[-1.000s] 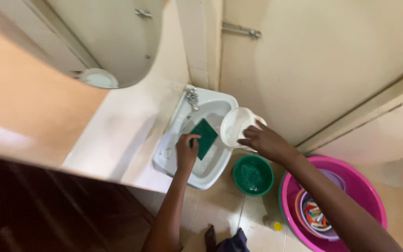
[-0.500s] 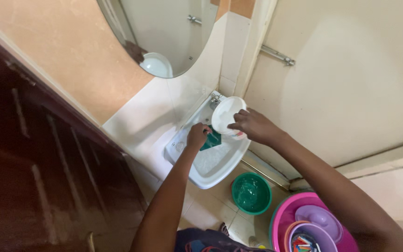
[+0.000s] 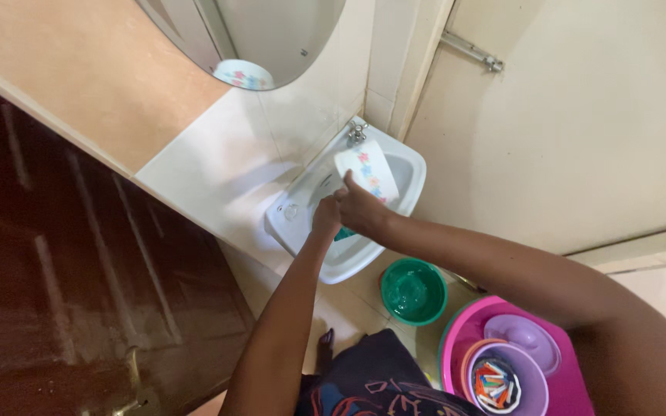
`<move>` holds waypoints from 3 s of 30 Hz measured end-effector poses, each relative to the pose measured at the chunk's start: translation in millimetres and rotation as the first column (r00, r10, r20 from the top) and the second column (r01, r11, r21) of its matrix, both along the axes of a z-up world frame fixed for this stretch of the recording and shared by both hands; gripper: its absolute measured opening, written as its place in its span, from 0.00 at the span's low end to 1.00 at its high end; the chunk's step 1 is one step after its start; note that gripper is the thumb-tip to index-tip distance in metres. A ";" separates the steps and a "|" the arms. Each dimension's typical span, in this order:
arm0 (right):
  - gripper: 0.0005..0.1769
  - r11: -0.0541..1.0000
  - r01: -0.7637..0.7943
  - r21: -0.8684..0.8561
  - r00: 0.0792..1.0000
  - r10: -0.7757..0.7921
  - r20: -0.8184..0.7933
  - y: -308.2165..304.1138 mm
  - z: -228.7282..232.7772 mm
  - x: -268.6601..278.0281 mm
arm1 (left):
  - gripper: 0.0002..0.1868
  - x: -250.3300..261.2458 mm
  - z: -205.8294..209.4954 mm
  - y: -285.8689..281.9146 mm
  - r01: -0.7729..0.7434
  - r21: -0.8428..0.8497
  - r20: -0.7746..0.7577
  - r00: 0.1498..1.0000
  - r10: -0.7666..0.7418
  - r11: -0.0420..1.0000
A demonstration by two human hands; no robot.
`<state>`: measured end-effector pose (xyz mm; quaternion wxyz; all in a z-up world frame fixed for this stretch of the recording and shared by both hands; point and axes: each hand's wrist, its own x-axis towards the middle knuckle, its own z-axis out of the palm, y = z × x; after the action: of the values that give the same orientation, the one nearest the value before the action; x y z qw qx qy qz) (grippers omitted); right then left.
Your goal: The person cleans a sink and a mirror using a scouring pad and a cleaning agent.
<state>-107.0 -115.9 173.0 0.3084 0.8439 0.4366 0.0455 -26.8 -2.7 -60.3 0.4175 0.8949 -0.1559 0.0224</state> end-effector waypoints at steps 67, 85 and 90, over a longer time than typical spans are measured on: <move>0.64 0.787 0.160 0.596 0.936 0.070 -0.344 -74.3 -198.8 49.0 | 0.17 1.7 -82.4 8.1 -0.551 -0.540 -0.782 0.608 -0.138 0.636; 0.25 0.734 0.665 0.139 0.746 -0.644 -0.169 -112.2 -293.7 122.5 | 0.28 -7.0 -23.6 124.2 0.378 0.194 0.207 0.886 -0.414 0.905; 0.46 0.741 0.595 0.311 0.625 -0.183 -0.759 -25.9 -337.2 63.0 | 0.28 -4.2 -25.3 122.5 0.368 0.335 0.190 0.875 -0.444 0.867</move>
<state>-43.9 -141.9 -164.2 -0.1219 0.9253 0.2836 -0.2201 -31.0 119.8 -85.6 0.2533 0.8816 -0.3973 0.0279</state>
